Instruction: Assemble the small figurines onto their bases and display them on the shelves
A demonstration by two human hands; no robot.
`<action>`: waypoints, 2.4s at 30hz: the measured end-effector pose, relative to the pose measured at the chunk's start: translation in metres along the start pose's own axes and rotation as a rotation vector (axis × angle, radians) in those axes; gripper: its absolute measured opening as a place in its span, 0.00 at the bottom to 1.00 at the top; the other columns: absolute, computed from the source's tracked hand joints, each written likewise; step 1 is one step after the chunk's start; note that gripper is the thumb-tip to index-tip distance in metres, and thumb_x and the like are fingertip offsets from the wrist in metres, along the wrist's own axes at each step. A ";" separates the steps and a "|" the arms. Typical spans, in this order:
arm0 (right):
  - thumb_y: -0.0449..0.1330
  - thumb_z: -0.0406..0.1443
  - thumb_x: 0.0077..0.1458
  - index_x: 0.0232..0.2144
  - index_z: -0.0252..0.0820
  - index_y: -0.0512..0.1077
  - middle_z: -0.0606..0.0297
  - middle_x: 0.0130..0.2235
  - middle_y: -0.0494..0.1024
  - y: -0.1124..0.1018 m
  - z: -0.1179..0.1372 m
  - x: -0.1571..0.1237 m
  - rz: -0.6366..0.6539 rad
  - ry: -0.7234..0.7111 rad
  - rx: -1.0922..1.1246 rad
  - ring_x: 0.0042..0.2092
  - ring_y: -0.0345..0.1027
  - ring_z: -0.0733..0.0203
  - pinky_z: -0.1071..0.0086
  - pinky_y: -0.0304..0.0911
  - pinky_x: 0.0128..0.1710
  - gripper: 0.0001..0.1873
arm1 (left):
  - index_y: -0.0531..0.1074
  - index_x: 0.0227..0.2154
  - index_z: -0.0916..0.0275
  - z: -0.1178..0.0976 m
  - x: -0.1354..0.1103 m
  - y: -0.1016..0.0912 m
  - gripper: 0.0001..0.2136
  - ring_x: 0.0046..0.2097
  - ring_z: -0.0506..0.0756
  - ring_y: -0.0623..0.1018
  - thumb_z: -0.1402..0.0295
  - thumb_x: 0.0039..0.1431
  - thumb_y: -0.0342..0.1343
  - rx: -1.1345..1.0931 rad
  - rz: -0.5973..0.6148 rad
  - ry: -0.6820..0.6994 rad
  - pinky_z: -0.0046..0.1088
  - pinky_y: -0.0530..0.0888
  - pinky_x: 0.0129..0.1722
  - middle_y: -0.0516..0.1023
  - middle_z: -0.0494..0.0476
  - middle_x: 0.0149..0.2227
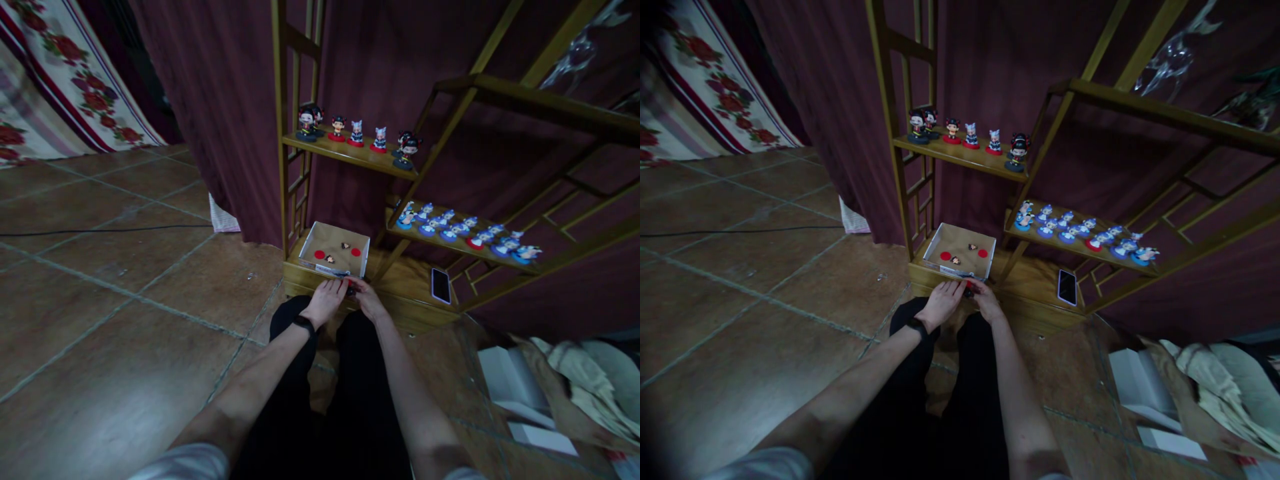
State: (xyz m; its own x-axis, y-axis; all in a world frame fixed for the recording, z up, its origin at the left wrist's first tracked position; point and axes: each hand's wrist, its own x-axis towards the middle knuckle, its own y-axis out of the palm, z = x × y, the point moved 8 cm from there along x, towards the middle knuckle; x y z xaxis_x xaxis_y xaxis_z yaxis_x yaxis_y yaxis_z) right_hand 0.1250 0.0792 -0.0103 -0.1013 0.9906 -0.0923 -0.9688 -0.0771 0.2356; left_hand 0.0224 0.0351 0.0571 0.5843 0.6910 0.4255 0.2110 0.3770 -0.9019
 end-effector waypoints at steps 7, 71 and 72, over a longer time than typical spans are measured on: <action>0.60 0.29 0.33 0.37 0.48 0.74 0.67 0.42 0.76 -0.001 0.000 0.000 -0.007 0.000 -0.020 0.46 0.67 0.58 0.64 0.65 0.43 0.23 | 0.59 0.52 0.70 -0.002 0.000 -0.002 0.18 0.41 0.56 0.71 0.76 0.59 0.41 0.014 -0.005 0.007 0.34 0.66 0.41 0.70 0.64 0.40; 0.58 0.28 0.38 0.39 0.48 0.73 0.67 0.46 0.75 0.001 0.005 -0.003 0.101 -0.133 -0.206 0.49 0.66 0.58 0.60 0.55 0.55 0.22 | 0.55 0.55 0.71 -0.001 -0.008 -0.002 0.20 0.45 0.56 0.71 0.76 0.60 0.40 0.027 0.080 0.075 0.36 0.65 0.45 0.70 0.66 0.44; 0.58 0.28 0.38 0.39 0.48 0.73 0.67 0.46 0.75 0.001 0.005 -0.002 0.102 -0.133 -0.209 0.49 0.66 0.58 0.60 0.56 0.55 0.22 | 0.55 0.55 0.71 -0.001 -0.007 -0.002 0.20 0.45 0.56 0.71 0.76 0.59 0.40 0.021 0.074 0.074 0.36 0.65 0.45 0.70 0.66 0.44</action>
State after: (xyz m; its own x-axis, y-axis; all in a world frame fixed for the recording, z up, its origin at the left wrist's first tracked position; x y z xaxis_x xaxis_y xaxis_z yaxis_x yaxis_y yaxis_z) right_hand 0.1252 0.0775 -0.0053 -0.1832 0.9817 0.0524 -0.9822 -0.1850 0.0315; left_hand 0.0189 0.0284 0.0553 0.6543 0.6703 0.3502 0.1489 0.3399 -0.9286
